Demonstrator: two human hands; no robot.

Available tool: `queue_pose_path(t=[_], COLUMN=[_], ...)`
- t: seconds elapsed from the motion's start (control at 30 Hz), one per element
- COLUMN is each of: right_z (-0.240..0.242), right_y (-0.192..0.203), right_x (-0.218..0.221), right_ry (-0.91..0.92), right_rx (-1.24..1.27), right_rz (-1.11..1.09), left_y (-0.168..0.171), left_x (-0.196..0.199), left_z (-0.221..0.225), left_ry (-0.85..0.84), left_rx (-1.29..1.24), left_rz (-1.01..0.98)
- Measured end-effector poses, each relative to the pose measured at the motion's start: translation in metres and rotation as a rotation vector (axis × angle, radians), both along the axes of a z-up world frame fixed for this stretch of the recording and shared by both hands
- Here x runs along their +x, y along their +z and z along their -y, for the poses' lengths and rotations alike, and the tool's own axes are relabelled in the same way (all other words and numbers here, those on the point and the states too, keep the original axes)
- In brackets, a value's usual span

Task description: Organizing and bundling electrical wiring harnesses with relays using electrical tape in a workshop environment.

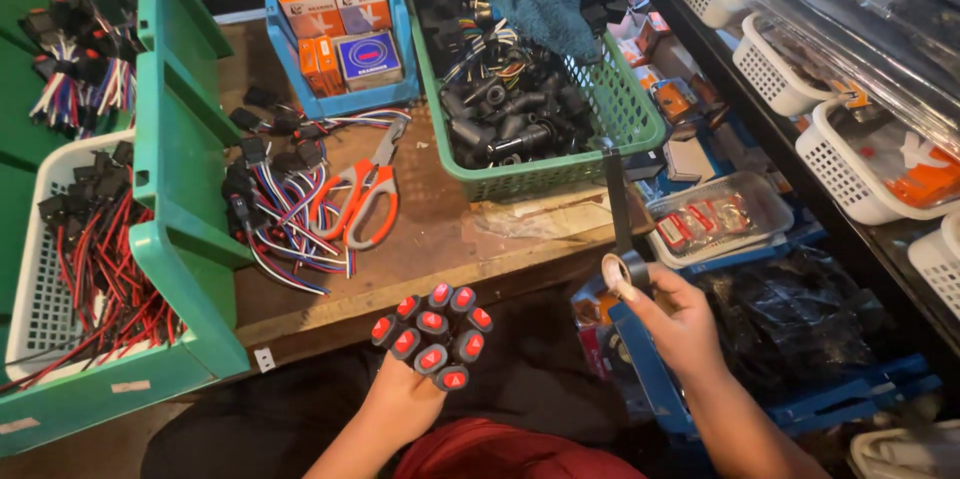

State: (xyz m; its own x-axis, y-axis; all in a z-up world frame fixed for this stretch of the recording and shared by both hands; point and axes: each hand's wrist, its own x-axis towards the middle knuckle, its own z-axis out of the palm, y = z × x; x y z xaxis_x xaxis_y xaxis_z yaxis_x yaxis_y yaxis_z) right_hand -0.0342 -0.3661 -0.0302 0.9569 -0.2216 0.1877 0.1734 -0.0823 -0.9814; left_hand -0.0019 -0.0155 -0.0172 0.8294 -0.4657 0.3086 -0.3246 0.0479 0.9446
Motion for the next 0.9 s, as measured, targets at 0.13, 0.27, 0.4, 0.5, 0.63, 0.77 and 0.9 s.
queue_pose_path(t=[0.13,0.27,0.4,0.5,0.63,0.77,0.9], right_z=[0.012,-0.004,-0.008,-0.004,0.007,0.009,0.014], right_y=[-0.026,0.000,-0.005,-0.025,-0.066,-0.078,-0.062], right_x=[-0.008,-0.007,-0.011,-0.017,-0.019,-0.025,-0.020], right_ry=[0.024,0.074,0.065,0.022,-0.014,-0.048,-0.123], right_rx=[0.056,-0.173,-0.309,-0.148,0.109,0.277,0.411], right_rz=[-0.129,0.075,0.176,0.080,-0.035,-0.045,-0.093], left_y=[-0.002,-0.006,-0.002,0.003,0.033,0.000,-0.046], left_x=[0.003,0.004,0.006,0.011,0.014,0.018,0.018], left_z=[0.003,0.011,0.029,0.050,0.079,0.106,0.124], left_ry=[0.010,-0.074,-0.185,-0.321,-0.376,-0.377,-0.393], left_rx=[0.043,-0.057,-0.216,-0.401,-0.017,0.319,0.297], left_rz=[0.077,0.016,-0.268,-0.703,-0.268,0.192,0.365])
